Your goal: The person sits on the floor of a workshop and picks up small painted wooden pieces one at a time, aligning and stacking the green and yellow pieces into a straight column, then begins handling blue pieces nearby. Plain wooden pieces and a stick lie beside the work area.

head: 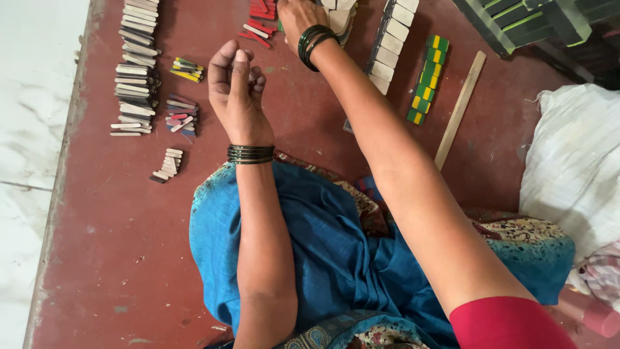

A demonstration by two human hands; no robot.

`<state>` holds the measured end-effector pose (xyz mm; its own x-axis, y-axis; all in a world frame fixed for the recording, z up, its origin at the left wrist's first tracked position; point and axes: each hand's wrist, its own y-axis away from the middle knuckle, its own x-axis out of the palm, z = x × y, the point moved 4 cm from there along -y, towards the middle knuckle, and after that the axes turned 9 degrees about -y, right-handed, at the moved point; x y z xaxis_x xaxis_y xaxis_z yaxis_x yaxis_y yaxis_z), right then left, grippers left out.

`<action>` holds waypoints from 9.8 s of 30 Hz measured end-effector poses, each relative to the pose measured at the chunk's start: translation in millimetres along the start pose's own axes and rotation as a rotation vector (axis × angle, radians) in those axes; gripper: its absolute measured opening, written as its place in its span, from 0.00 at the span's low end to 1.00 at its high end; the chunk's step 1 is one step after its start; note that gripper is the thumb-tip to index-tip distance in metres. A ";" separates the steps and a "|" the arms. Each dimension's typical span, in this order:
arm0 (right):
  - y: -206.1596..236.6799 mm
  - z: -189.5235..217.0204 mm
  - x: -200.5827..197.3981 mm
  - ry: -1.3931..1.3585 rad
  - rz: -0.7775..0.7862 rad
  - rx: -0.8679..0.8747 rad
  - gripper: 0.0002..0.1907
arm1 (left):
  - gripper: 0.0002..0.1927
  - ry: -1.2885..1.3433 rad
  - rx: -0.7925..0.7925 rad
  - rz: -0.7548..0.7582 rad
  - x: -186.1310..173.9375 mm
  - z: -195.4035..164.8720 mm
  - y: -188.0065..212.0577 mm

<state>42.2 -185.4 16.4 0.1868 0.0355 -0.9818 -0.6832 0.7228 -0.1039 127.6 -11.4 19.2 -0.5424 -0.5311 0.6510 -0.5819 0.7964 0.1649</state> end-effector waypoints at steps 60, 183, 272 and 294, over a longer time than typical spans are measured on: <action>27.1 -0.5 -6.0 -0.199 0.212 0.150 0.63 | 0.12 -0.231 -0.063 0.037 -9.4 37.4 -9.6; 338.8 -113.6 -27.3 -0.983 0.112 0.394 0.28 | 0.12 -0.334 -0.508 0.315 37.4 233.3 182.1; 332.6 -128.0 -37.5 -0.827 0.046 0.305 0.20 | 0.30 -0.301 -0.430 0.565 53.4 225.0 185.4; 284.1 -220.0 -52.7 -0.635 -0.021 0.292 0.17 | 0.37 -0.180 -0.442 0.636 62.2 219.1 182.2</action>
<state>-317.1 -133.7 3.6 0.6356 0.3515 -0.6873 -0.4737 0.8806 0.0124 -144.9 37.3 -72.6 -0.8012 0.0558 0.5958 0.1463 0.9837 0.1045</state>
